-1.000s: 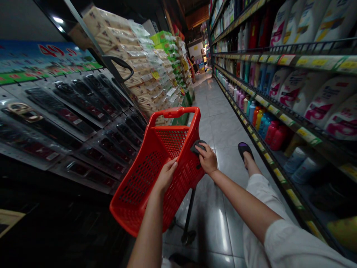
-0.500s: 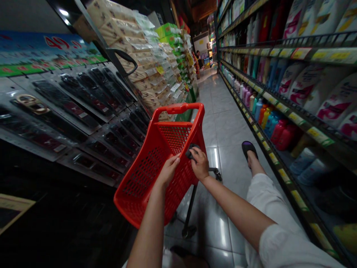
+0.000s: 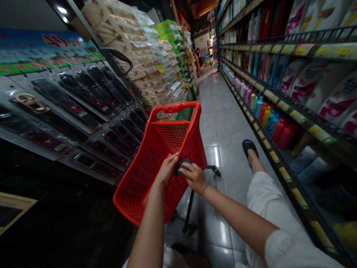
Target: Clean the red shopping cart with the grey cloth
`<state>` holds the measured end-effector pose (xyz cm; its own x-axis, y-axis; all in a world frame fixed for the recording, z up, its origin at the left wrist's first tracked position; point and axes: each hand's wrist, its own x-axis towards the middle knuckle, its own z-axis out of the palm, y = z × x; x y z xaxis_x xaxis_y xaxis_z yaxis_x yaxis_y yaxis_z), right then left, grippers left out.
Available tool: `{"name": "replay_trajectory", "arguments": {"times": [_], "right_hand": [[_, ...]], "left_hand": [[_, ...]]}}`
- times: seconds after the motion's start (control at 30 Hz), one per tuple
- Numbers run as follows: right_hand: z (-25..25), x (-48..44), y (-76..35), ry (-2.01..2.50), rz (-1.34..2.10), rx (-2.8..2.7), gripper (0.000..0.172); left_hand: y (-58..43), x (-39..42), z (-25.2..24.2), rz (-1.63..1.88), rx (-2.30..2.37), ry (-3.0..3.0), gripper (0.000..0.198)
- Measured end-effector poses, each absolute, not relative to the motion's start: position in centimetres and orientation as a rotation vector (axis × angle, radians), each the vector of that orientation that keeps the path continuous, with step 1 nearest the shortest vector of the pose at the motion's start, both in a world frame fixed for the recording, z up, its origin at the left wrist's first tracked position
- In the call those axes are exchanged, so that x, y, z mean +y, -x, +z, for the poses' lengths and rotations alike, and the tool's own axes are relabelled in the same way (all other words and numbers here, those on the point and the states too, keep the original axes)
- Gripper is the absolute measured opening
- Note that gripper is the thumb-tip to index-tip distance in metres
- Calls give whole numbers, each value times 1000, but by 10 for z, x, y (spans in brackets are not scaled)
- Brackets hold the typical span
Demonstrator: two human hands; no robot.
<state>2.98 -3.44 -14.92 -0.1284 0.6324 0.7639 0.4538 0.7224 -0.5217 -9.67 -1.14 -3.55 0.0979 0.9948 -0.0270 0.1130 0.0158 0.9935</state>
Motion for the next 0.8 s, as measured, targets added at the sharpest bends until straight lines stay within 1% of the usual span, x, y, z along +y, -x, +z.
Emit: {"name": "replay_trajectory", "arguments": {"times": [0.1, 0.17, 0.3, 0.37, 0.43, 0.53, 0.6, 0.7, 0.8], "right_hand": [[-158, -14, -41, 974, 281, -1700, 47], [-170, 5, -52, 1087, 375, -1527, 49], [-195, 32, -63, 1205, 562, -1202, 45], [-197, 30, -52, 1223, 590, -1135, 46], [-189, 17, -30, 1254, 568, -1085, 52], [-170, -14, 8, 1207, 526, -1131, 72], [-163, -30, 24, 1130, 522, -1196, 77], [-172, -34, 28, 1114, 525, -1205, 74], [-196, -20, 27, 1227, 580, -1028, 65]], "left_hand": [[96, -15, -33, 1051, 1201, -1339, 60], [95, -16, -31, 1033, 1184, -1350, 59], [92, -18, -26, 1016, 1178, -1368, 61], [91, -18, -26, 1019, 1177, -1365, 61], [91, -17, -28, 1018, 1164, -1350, 61], [94, -15, -31, 1026, 1171, -1336, 61], [95, -14, -33, 1039, 1207, -1346, 60], [95, -16, -32, 1053, 1214, -1351, 60], [91, -19, -28, 1036, 1183, -1337, 60]]}}
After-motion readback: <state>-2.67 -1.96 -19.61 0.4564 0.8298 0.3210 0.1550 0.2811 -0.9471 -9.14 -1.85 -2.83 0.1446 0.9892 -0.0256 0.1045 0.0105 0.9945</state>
